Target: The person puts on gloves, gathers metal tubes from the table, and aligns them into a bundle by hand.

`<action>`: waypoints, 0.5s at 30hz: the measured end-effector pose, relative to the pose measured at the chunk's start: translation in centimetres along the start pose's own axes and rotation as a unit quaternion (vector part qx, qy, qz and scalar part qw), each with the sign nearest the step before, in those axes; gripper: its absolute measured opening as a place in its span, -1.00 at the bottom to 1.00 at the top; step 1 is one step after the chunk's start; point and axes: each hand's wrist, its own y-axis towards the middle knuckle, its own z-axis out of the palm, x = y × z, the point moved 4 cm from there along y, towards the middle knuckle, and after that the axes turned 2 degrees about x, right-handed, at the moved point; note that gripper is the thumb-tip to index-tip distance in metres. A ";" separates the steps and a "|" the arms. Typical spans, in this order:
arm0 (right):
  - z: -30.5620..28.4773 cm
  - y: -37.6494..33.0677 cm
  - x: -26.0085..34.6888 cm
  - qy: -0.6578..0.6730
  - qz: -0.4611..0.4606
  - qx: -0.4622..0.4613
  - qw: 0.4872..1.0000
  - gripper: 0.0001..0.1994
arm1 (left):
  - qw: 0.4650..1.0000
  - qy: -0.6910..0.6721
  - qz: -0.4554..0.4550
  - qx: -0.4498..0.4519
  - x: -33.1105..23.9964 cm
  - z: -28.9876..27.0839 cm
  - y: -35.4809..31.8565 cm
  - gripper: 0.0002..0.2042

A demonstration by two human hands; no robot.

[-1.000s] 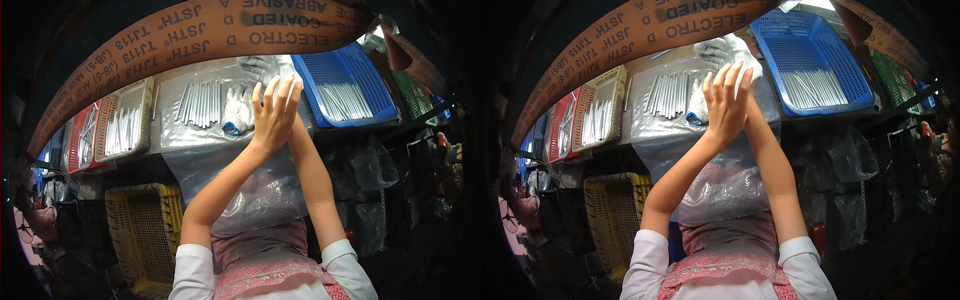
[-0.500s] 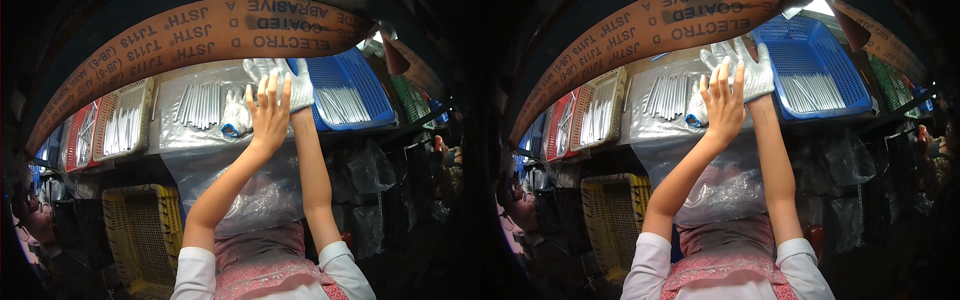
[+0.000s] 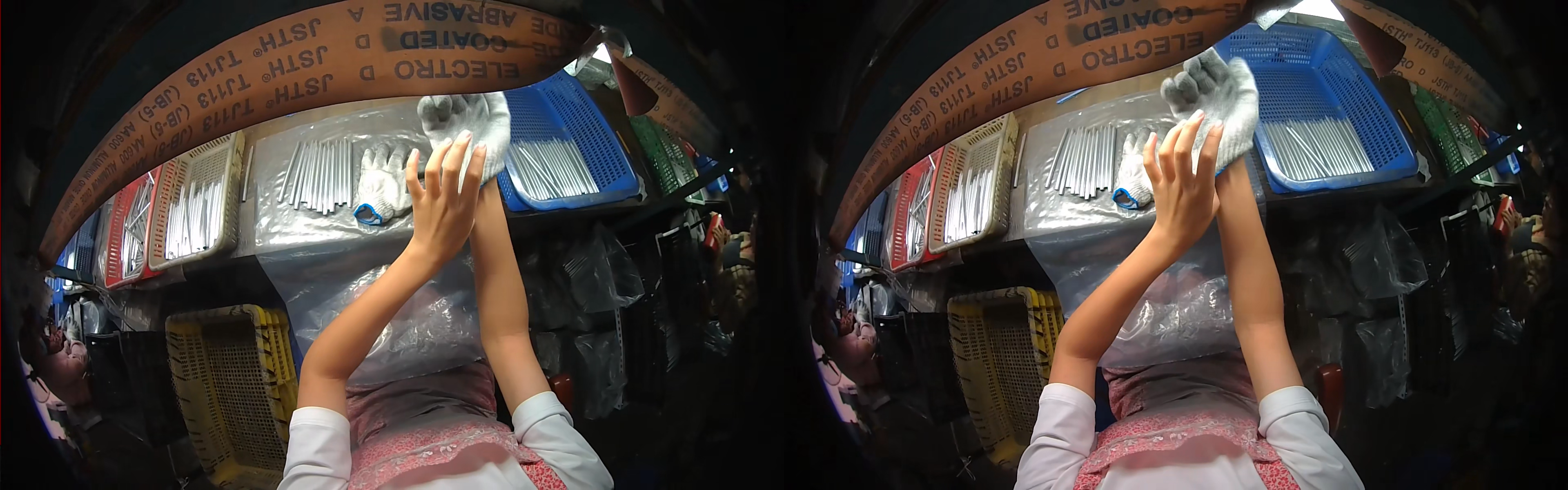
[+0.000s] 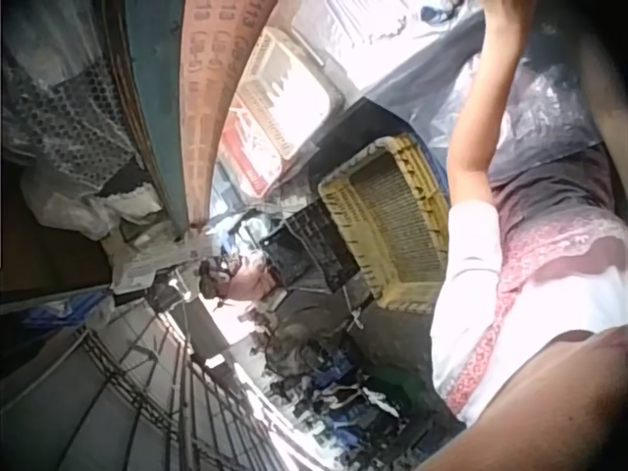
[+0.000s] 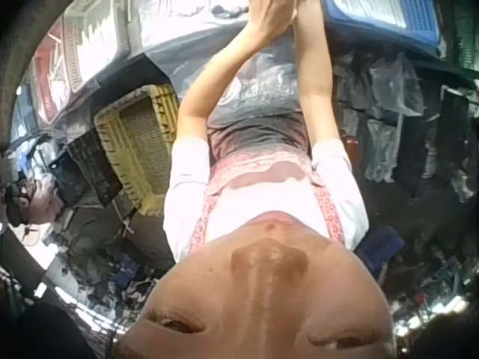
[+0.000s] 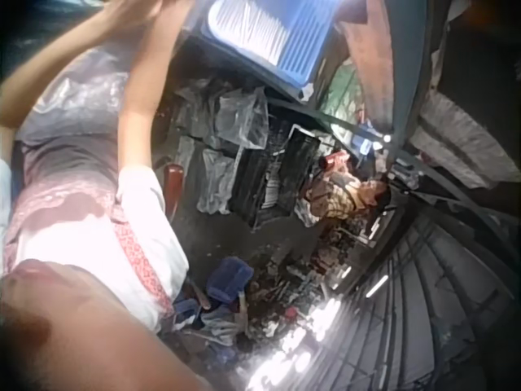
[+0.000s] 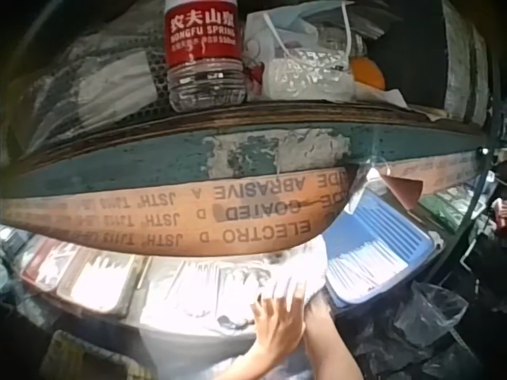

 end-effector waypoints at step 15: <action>4.0 -1.2 2.8 -0.595 -0.066 0.202 0.775 -0.65 | 0.983 -0.022 0.076 0.168 3.2 -1.8 0.6 -0.69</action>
